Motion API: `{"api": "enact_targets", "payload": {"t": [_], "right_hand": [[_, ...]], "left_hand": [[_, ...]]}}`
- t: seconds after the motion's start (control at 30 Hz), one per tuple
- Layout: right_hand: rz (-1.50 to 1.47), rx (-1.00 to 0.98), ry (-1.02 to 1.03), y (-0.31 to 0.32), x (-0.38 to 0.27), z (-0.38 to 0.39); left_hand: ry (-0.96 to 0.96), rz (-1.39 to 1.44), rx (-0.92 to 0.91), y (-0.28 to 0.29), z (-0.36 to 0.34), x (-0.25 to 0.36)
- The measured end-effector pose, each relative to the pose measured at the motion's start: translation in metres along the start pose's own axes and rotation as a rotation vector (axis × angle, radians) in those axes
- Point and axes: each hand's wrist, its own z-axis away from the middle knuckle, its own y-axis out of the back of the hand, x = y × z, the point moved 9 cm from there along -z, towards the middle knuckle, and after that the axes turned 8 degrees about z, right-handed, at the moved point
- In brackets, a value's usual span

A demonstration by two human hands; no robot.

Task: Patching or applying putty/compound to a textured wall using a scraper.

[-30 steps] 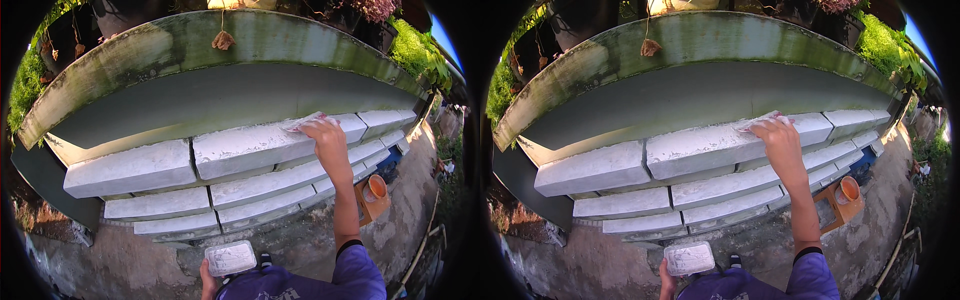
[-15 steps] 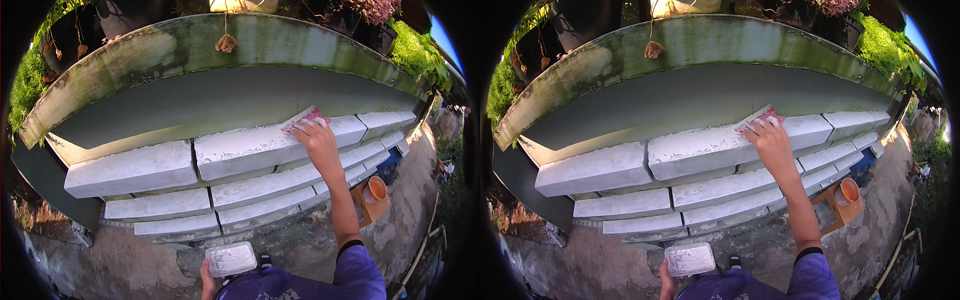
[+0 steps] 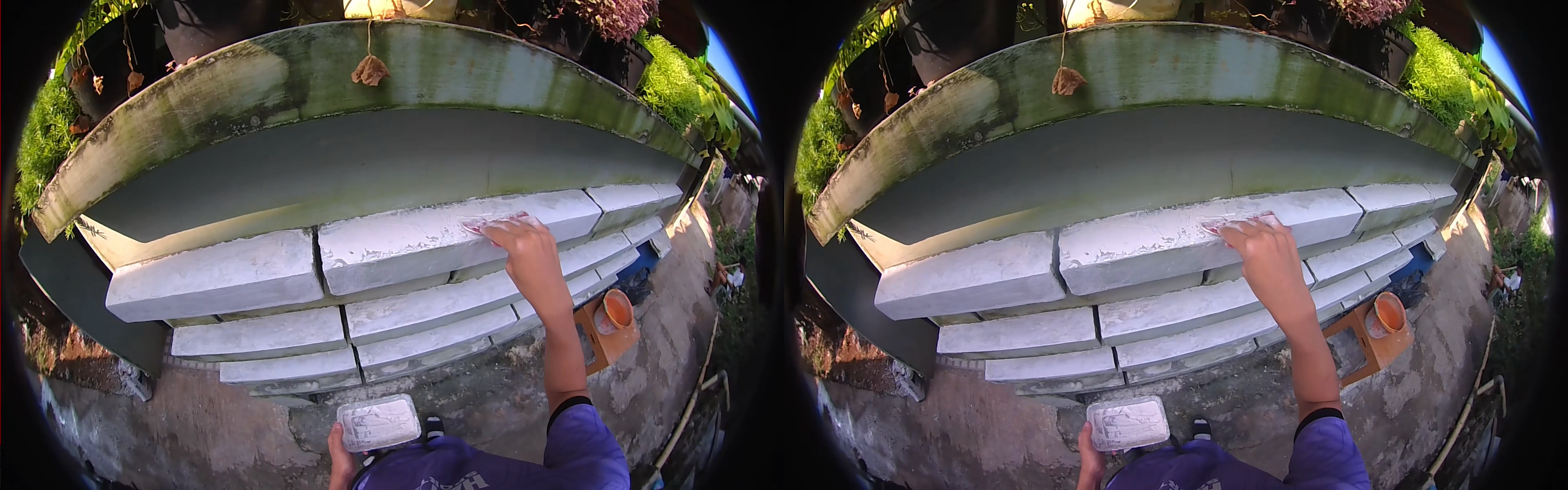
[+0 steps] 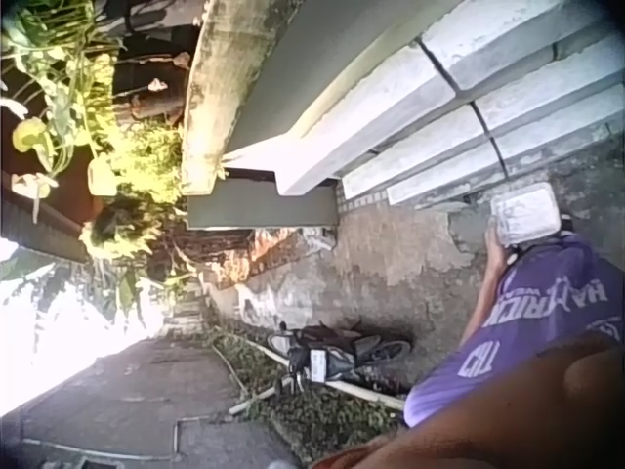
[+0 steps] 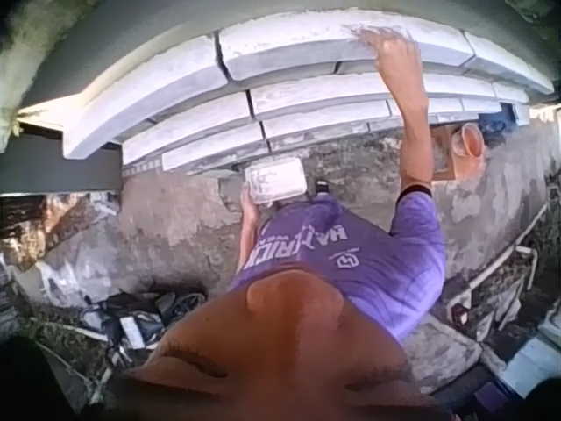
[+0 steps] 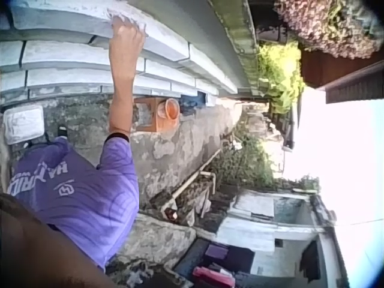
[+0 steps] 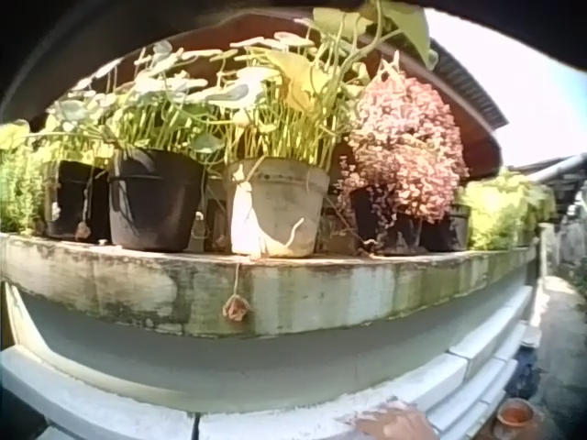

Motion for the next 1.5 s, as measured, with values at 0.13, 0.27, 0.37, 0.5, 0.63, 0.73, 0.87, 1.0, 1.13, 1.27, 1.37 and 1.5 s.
{"api": "enact_targets", "payload": {"t": [0.13,0.27,0.37,0.5,0.63,0.73,0.87,1.0,1.13,1.27,1.37,1.5], "right_hand": [[0.047,0.101,-0.088,0.026,-0.001,0.0],[0.03,0.127,-0.085,0.0,0.001,-0.013],[0.008,0.002,-0.07,-0.02,-0.009,-0.01],[-0.108,0.043,0.032,0.016,-0.039,0.003],[-0.012,0.11,-0.065,0.011,-0.012,-0.017],[0.05,0.028,-0.061,-0.013,-0.017,-0.018],[-0.077,0.128,0.097,0.019,-0.074,0.009],[-0.089,0.179,0.015,0.034,-0.045,0.001],[0.07,-0.041,-0.163,-0.014,-0.022,-0.002],[0.217,0.109,0.007,-0.007,-0.093,0.014],[0.008,0.166,0.033,0.012,-0.089,0.017],[-0.005,0.241,-0.112,0.01,-0.036,0.007]], "left_hand": [[-0.002,0.002,0.004,0.001,-0.002,-0.001],[0.017,-0.003,-0.046,-0.005,-0.004,-0.007],[0.01,-0.01,-0.019,-0.005,-0.007,-0.005],[-0.007,0.007,0.002,0.004,-0.005,-0.007],[0.017,0.016,0.011,0.002,-0.004,-0.007],[0.019,0.004,-0.027,-0.001,-0.007,-0.01],[-0.011,-0.008,0.003,0.006,-0.003,-0.007],[-0.007,-0.004,0.017,-0.001,-0.004,-0.004],[0.009,-0.012,-0.004,-0.008,-0.003,-0.005],[0.007,-0.006,-0.012,-0.008,-0.005,-0.011],[0.013,-0.018,-0.044,-0.011,-0.004,-0.012],[0.016,-0.009,-0.066,0.003,0.0,-0.015]]}}
